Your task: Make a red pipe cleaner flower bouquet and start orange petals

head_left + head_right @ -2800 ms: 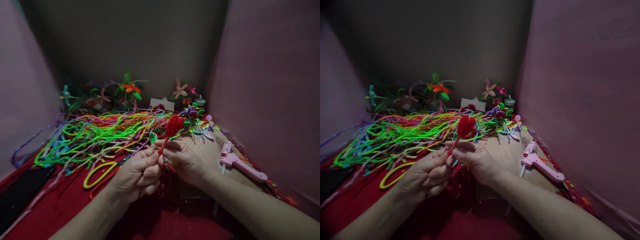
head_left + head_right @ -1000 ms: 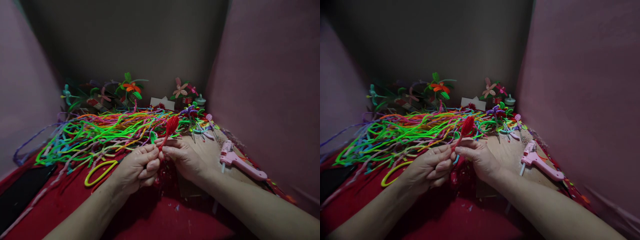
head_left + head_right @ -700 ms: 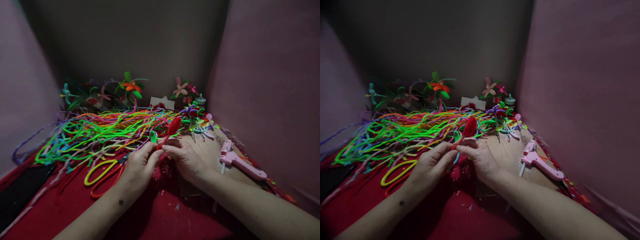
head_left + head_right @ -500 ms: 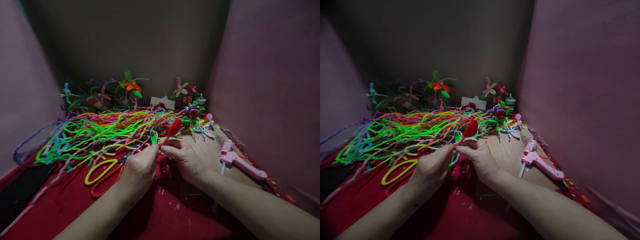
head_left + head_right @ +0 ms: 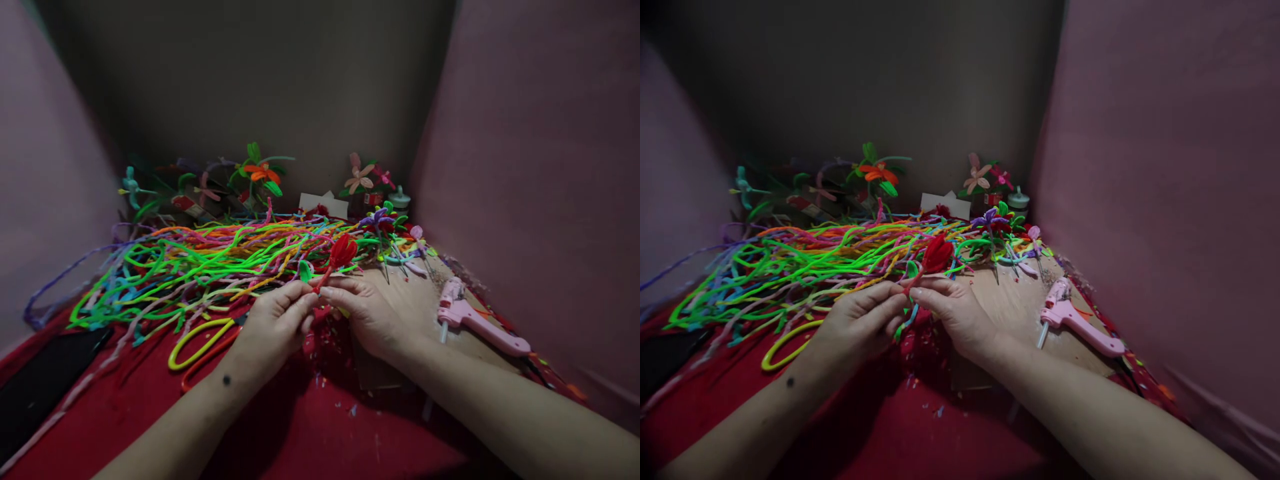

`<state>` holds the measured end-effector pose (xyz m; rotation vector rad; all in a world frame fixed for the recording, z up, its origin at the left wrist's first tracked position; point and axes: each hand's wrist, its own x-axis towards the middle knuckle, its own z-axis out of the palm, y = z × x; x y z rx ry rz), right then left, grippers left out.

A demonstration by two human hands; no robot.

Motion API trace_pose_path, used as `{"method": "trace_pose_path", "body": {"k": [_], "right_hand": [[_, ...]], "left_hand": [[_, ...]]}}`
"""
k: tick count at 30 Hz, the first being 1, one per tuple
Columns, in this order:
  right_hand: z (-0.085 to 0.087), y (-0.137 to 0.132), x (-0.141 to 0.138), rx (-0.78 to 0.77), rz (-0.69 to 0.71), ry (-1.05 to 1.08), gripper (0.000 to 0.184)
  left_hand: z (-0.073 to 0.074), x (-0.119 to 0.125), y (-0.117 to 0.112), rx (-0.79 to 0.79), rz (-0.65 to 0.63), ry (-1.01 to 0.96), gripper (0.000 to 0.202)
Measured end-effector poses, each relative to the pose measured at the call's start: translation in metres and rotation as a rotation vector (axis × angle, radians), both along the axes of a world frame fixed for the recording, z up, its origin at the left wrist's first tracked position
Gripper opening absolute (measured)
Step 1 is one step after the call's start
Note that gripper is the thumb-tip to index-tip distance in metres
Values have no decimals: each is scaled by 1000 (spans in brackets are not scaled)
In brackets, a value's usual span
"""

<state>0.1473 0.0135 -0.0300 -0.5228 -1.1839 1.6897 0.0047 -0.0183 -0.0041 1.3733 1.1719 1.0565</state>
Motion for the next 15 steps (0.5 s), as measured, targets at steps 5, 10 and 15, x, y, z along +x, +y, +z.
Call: {"method": "trace_pose_path", "body": {"k": [5, 10, 15], "right_hand": [[-2, 4, 0, -25, 57, 9, 21], [-5, 5, 0, -49, 71, 29, 16], [-2, 2, 1, -31, 70, 56, 10]], "left_hand": [[1, -1, 1, -266, -142, -363, 19], [-5, -4, 4, -348, -252, -548, 17], [-8, -5, 6, -379, -319, -573, 17]]}}
